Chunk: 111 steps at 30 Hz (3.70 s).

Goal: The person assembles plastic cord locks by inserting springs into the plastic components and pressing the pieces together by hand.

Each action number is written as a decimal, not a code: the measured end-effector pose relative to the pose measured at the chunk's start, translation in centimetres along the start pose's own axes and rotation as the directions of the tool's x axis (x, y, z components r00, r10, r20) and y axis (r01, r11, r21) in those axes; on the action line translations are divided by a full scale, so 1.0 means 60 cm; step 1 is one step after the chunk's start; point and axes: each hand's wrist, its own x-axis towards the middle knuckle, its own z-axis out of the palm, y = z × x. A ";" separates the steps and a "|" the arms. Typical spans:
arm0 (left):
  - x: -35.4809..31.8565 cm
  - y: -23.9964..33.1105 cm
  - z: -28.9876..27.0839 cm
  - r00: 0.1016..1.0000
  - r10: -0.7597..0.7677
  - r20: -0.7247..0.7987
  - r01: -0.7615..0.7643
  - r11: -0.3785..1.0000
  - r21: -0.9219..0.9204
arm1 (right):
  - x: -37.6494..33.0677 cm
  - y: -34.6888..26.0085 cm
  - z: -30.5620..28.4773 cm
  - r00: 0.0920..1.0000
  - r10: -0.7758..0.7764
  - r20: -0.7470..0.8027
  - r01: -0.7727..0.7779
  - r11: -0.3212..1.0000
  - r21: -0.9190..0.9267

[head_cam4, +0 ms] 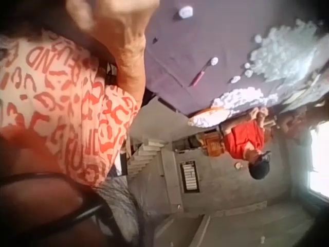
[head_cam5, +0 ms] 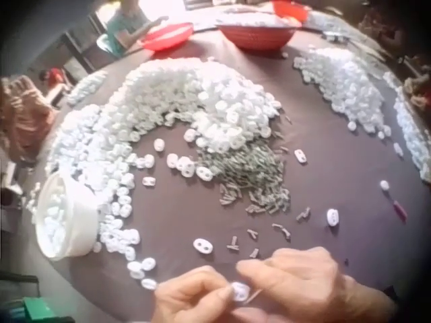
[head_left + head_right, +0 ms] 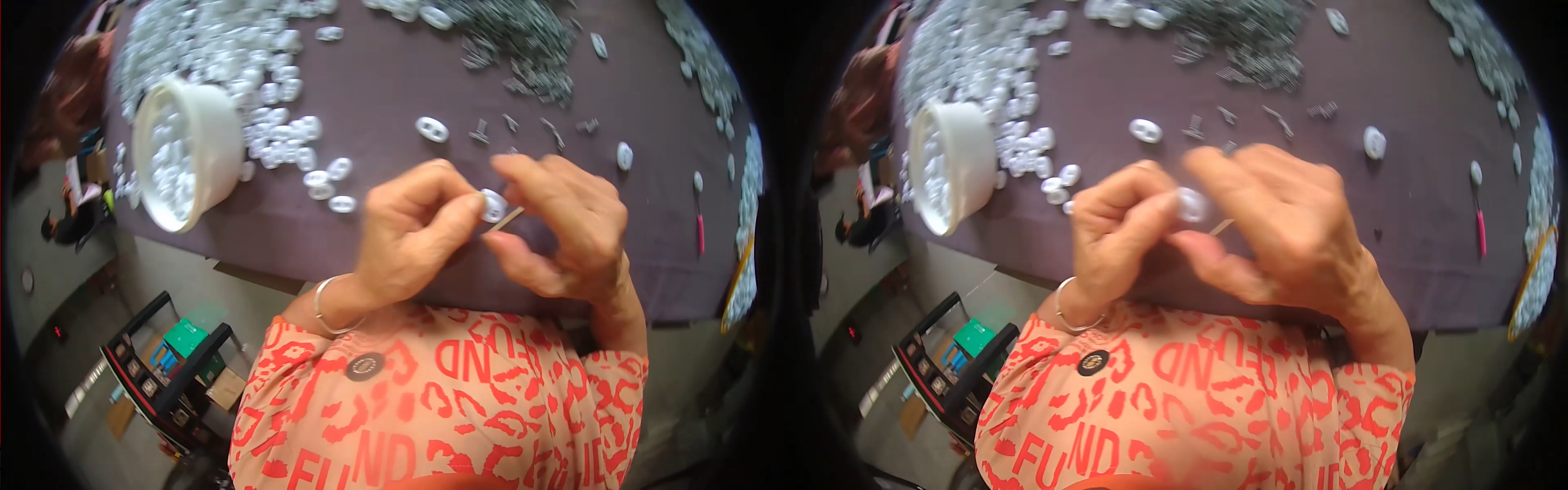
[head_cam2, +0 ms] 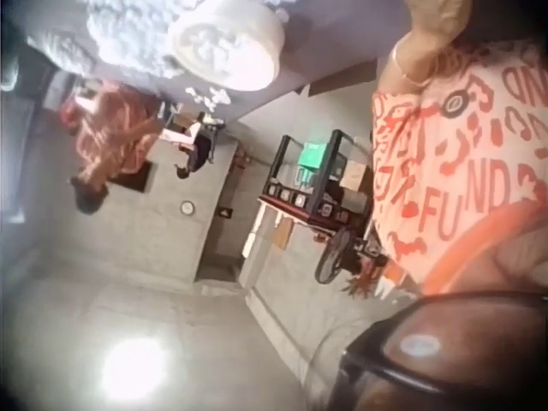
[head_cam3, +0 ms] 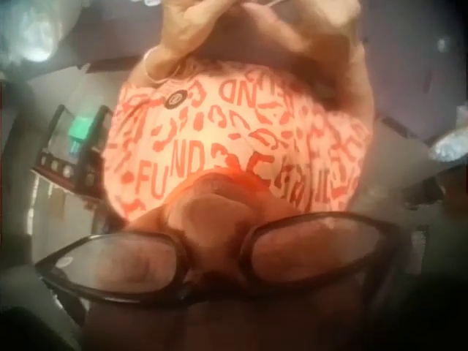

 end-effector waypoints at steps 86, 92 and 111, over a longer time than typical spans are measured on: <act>0.049 -0.007 -0.049 0.754 0.639 0.152 -0.384 0.240 0.892 | -0.003 0.017 0.028 0.991 -0.131 -0.012 0.118 0.922 -0.369; 0.051 -0.012 -0.048 0.764 0.637 0.104 -0.357 0.283 0.890 | 0.007 0.008 0.027 0.994 -0.111 0.020 0.113 0.978 -0.174; 0.055 -0.022 -0.055 0.764 0.640 0.079 -0.302 0.247 0.921 | 0.288 0.097 0.136 0.988 0.023 0.156 0.039 0.924 -0.380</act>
